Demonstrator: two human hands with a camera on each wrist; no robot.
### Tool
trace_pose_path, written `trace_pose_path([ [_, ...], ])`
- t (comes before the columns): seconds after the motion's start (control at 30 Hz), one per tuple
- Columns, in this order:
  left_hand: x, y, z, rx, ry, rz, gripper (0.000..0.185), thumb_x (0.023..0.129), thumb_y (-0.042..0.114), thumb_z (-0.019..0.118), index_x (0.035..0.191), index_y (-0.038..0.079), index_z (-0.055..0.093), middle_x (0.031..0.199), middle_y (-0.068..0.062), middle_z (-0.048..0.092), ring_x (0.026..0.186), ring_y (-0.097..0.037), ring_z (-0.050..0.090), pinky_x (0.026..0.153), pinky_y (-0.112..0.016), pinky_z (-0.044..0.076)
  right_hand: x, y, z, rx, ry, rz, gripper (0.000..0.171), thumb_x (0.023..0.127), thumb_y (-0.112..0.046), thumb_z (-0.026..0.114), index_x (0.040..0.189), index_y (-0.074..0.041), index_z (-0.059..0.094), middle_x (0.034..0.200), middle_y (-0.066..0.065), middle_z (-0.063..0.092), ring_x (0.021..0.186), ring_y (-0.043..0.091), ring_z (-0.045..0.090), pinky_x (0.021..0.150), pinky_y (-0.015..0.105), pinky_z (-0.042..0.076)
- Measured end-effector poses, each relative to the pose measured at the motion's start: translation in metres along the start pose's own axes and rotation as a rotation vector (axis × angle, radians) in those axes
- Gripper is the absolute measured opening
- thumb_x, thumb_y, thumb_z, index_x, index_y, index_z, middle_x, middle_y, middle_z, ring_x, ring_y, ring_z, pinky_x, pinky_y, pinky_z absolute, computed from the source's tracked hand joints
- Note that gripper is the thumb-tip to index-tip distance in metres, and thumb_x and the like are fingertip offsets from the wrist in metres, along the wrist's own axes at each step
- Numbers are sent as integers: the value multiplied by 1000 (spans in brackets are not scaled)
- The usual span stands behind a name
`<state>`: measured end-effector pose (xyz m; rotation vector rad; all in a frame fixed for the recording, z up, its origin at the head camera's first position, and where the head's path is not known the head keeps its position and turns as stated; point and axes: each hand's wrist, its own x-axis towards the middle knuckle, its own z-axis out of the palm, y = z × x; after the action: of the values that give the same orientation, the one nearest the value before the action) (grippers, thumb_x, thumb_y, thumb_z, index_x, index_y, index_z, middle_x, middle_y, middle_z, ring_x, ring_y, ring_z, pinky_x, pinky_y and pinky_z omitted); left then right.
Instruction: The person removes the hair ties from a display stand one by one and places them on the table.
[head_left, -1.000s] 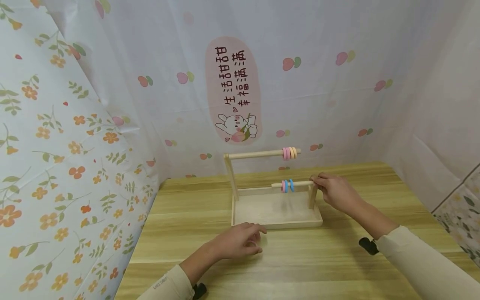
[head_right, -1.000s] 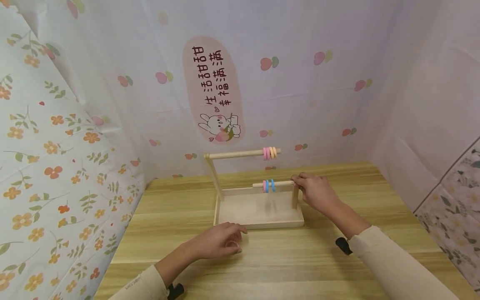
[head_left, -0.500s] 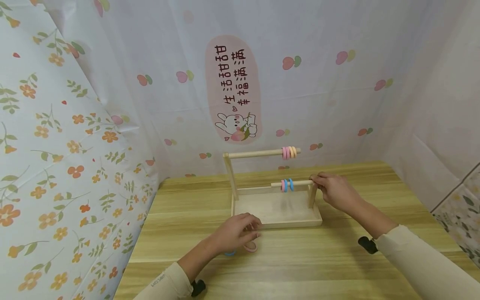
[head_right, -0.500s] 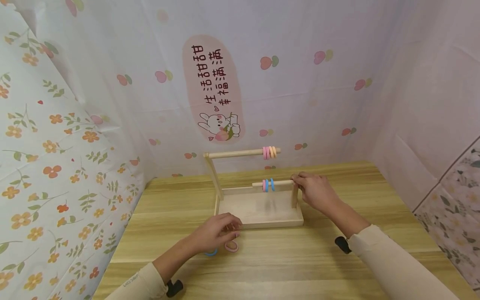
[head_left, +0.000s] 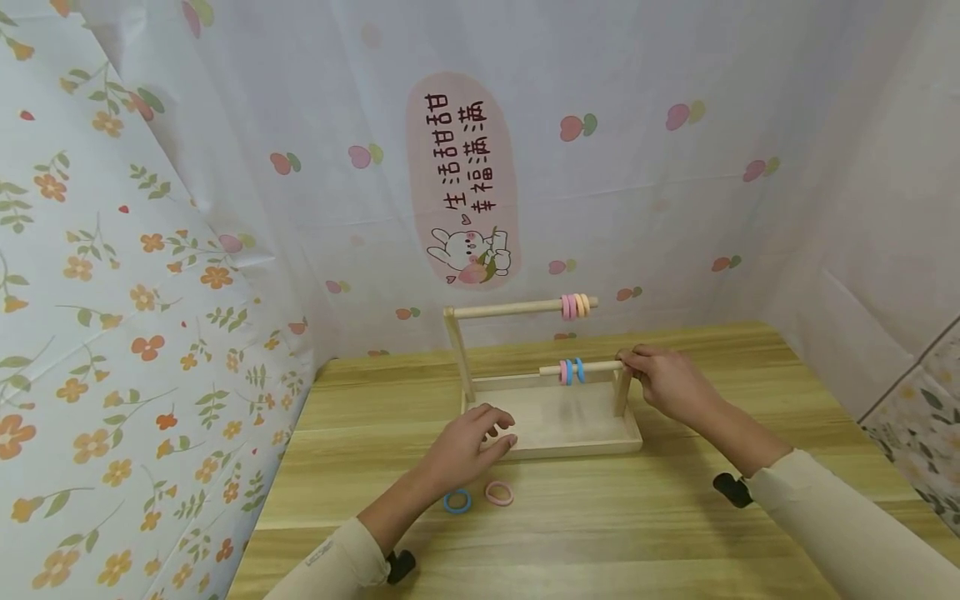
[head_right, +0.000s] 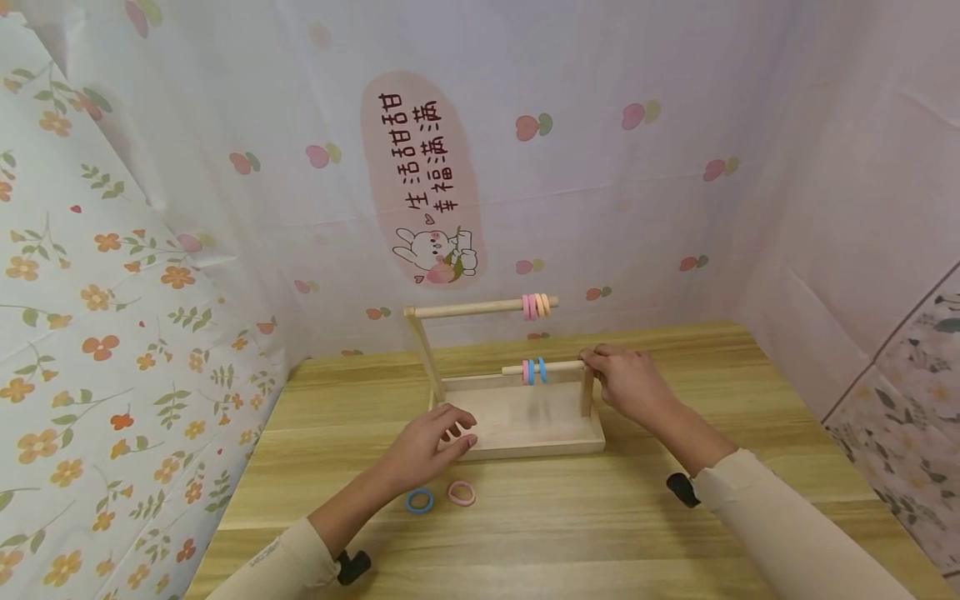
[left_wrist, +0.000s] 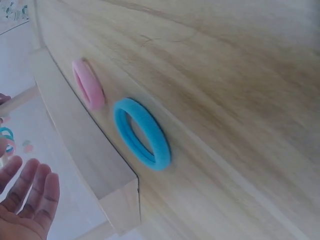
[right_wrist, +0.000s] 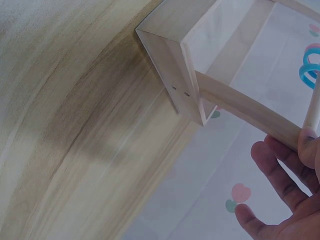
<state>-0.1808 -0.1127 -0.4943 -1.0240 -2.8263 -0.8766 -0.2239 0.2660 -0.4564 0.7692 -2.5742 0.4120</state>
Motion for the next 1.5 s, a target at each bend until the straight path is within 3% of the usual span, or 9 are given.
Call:
trace_pose_path([
  [0.27,8,2,-2,12,86,-12,29,113,30,66,133,10,71,125,-9,74,111,-28,76,91,-36,66,0,1,0,-8,-8,-1,22,100,7,73,120,4,82,109,17,82,85,32,80,61,38,59],
  [0.6,14,4,-4,8,113,-57,32,111,32,69,137,13,70,132,-6,74,116,-27,75,96,-40,65,-1,2,1,-15,-11,-2,23,99,7,74,121,5,82,109,18,82,86,33,80,62,38,60],
  [0.8,17,6,-5,14,144,-49,32,109,31,73,135,12,71,130,-5,74,113,-26,76,95,-42,65,-2,2,1,2,-7,8,21,100,7,73,120,5,82,106,16,81,79,29,78,60,36,58],
  [1.23,23,8,-6,0,139,-72,34,109,33,74,136,13,70,133,-5,74,116,-27,75,98,-43,65,-2,1,2,6,-2,16,22,101,5,74,121,4,81,109,18,82,86,33,81,66,43,64],
  [1.5,29,7,-4,-6,147,-79,35,110,36,72,136,13,71,133,-6,74,117,-26,75,98,-41,64,-2,1,0,-11,-16,1,23,100,5,74,122,4,81,111,18,82,87,34,81,63,41,61],
])
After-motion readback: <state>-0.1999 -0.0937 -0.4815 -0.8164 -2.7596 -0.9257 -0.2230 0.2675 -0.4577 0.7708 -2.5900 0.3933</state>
